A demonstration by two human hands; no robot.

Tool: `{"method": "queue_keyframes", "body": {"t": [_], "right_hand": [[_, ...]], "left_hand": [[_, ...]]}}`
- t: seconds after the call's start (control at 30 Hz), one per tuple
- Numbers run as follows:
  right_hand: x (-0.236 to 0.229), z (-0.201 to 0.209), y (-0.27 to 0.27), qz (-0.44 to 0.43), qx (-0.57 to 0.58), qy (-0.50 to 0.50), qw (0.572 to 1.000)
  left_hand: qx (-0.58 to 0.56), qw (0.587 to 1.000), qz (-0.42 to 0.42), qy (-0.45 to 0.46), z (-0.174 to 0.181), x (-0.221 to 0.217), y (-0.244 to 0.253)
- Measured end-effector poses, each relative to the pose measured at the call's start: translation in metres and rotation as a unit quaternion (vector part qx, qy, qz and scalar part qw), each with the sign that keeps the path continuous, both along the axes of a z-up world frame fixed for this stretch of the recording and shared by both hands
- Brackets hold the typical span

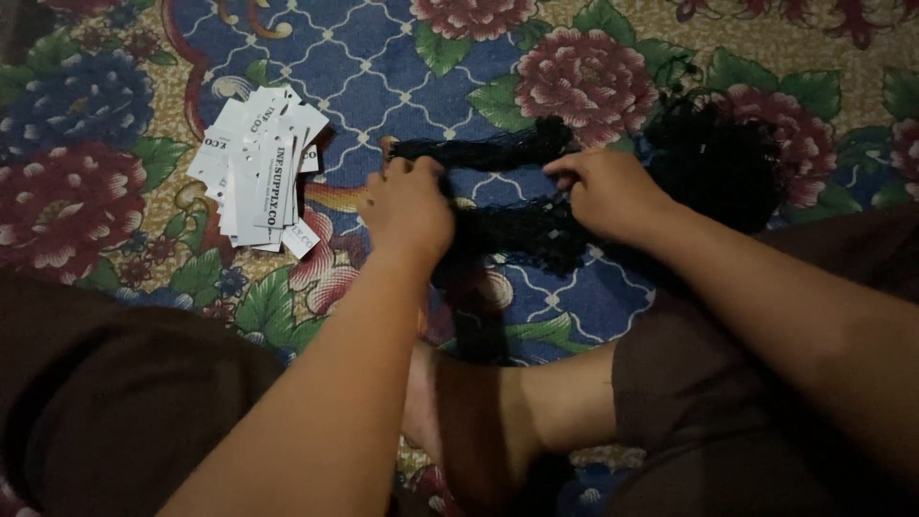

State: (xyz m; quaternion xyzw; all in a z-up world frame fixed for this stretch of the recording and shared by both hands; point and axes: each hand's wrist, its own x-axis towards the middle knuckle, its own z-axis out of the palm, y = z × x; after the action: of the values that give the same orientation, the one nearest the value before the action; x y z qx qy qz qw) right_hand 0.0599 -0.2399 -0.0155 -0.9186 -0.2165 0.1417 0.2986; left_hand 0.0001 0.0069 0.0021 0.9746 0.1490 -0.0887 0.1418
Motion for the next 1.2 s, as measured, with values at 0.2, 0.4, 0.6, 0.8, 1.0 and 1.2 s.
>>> {"method": "queue_keyframes", "body": {"t": [0.2,0.4,0.6,0.8,1.0,1.2], "right_hand": [[-0.002,0.016,-0.011,0.007,-0.012,-0.009,1.000],[0.004,0.014,-0.051,-0.034,-0.039,-0.049,0.997],[-0.012,0.033,-0.069,-0.038,-0.122,-0.010,0.992],[-0.014,0.030,-0.059,-0.018,-0.195,-0.020,0.980],[-0.014,0.012,-0.056,-0.003,-0.195,-0.066,0.979],[-0.030,0.032,-0.055,0.103,0.018,-0.157,0.982]], "left_hand": [[0.017,0.999,0.016,0.029,0.009,0.005,0.017],[0.005,0.999,0.031,0.007,0.010,-0.002,0.019],[-0.042,0.998,0.050,-0.016,0.028,-0.022,-0.023],[-0.060,0.998,0.021,-0.009,0.044,-0.035,-0.063],[-0.088,0.995,-0.006,-0.052,0.037,-0.042,-0.085],[-0.233,0.969,-0.064,-0.045,0.044,-0.045,-0.111]]}}
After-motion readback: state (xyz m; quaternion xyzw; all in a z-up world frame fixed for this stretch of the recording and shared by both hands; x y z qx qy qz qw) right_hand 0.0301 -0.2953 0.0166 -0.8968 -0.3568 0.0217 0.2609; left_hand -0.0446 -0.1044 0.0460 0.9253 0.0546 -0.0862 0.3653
